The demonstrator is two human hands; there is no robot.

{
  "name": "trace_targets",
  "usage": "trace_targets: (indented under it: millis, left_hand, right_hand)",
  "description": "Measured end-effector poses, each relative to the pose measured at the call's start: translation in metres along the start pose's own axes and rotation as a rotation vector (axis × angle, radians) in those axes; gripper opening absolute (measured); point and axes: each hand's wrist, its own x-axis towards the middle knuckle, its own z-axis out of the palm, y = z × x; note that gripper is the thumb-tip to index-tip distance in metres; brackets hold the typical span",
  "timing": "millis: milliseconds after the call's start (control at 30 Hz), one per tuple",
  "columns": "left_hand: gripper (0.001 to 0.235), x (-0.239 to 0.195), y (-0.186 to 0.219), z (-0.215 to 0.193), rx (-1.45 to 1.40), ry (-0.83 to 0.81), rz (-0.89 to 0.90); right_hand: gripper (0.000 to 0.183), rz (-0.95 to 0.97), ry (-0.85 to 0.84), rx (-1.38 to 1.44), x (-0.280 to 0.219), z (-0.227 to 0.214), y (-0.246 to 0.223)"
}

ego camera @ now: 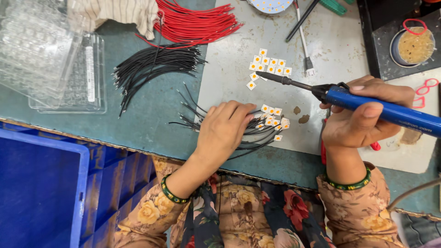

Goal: The person uses a soldering iron to attach small square LED modules to the ends of black wires. They repeatedly pick up a wire, position an LED, and apply solder to join them, then place the completed unit on the work surface.

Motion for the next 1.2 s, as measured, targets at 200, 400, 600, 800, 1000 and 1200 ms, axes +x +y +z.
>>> trace_targets:
  millis: [200, 400, 600, 800, 1000, 1200]
  left_hand:
    - [0.019, 0.009, -0.032, -0.032, 0.048, 0.089, -0.009]
    - [0.024, 0.026, -0.086, -0.075, 0.322, 0.169, -0.066]
    - [0.021, 0.033, -0.109, -0.073, 0.415, 0.155, -0.032]
    - [0.012, 0.034, -0.12, -0.069, 0.453, 0.171, -0.034]
    - [0.027, 0.032, -0.119, -0.072, 0.32, 0.175, -0.098]
    - [0.024, 0.02, -0.118, -0.08, 0.414, 0.166, -0.096]
  right_hand:
    - [0.054, 0.034, 0.021, -0.013, 0.001, 0.001, -0.002]
    - [0.057, 0.073, 0.004, -0.027, 0.002, 0.003, -0.006]
    - [0.057, 0.064, 0.012, -0.028, 0.001, 0.001, -0.002]
    - [0.056, 0.054, 0.018, -0.019, 0.0, 0.0, 0.001]
    - [0.054, 0.028, 0.001, -0.049, 0.001, -0.001, 0.002]
    - [0.055, 0.028, 0.0, -0.043, 0.0, 0.0, 0.003]
